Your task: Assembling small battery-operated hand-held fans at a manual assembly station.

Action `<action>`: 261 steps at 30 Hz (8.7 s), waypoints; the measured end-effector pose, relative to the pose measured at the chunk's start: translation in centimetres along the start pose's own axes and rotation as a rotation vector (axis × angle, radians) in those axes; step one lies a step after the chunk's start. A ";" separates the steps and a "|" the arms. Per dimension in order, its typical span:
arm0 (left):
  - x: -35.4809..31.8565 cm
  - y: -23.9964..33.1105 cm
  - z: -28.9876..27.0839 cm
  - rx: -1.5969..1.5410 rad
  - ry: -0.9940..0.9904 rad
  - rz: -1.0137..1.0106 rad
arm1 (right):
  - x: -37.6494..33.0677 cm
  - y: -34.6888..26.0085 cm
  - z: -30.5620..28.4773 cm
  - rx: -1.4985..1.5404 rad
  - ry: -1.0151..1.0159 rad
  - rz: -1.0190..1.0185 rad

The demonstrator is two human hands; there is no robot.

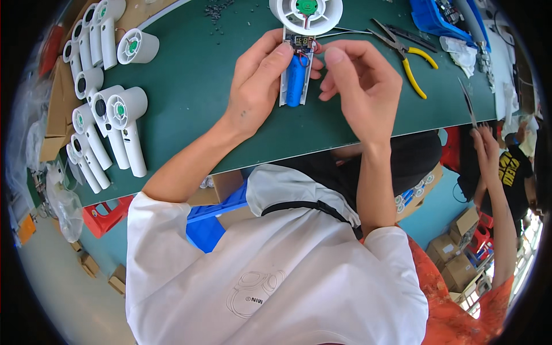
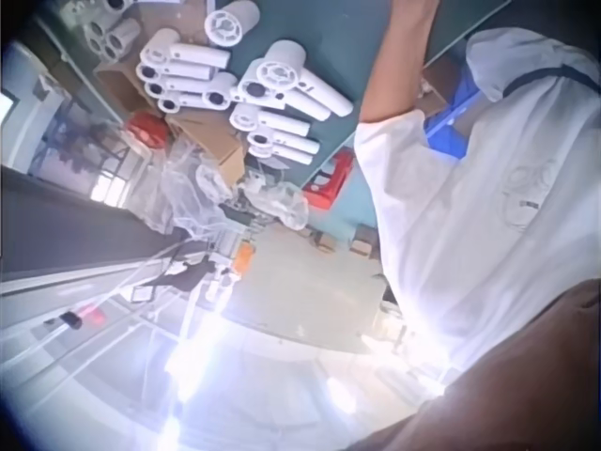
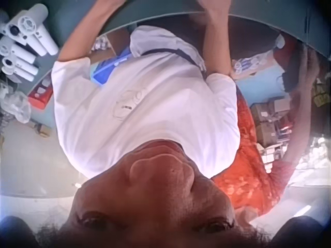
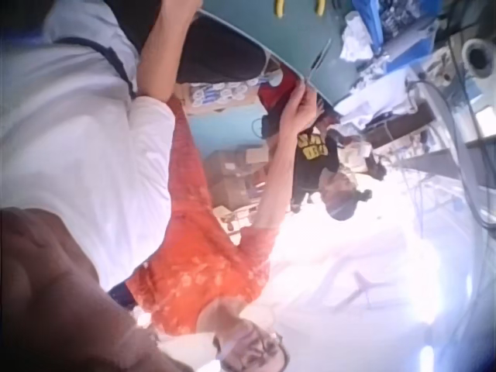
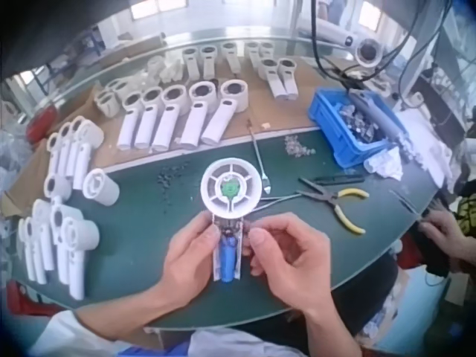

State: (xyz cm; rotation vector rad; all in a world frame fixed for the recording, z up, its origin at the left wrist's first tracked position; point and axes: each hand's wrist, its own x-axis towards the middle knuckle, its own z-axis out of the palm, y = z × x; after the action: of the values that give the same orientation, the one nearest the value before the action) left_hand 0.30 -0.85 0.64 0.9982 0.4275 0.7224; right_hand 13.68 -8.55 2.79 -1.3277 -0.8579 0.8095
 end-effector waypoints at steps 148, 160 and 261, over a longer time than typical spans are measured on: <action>1.2 0.9 -1.2 0.080 0.121 0.088 | -0.8 2.0 0.4 -0.397 -0.190 -0.125; 1.0 0.8 -0.7 0.169 0.162 0.047 | -0.8 2.7 -0.8 -0.413 -0.134 -0.260; 2.3 0.6 3.1 1.470 -0.150 0.380 | 1.6 1.8 -11.6 0.502 0.257 -0.283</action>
State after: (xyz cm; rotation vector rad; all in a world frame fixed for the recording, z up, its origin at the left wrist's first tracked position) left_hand 3.65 -0.85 2.64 2.5482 0.6460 0.5971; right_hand 24.66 -12.45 0.60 -0.8204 -0.5703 0.5654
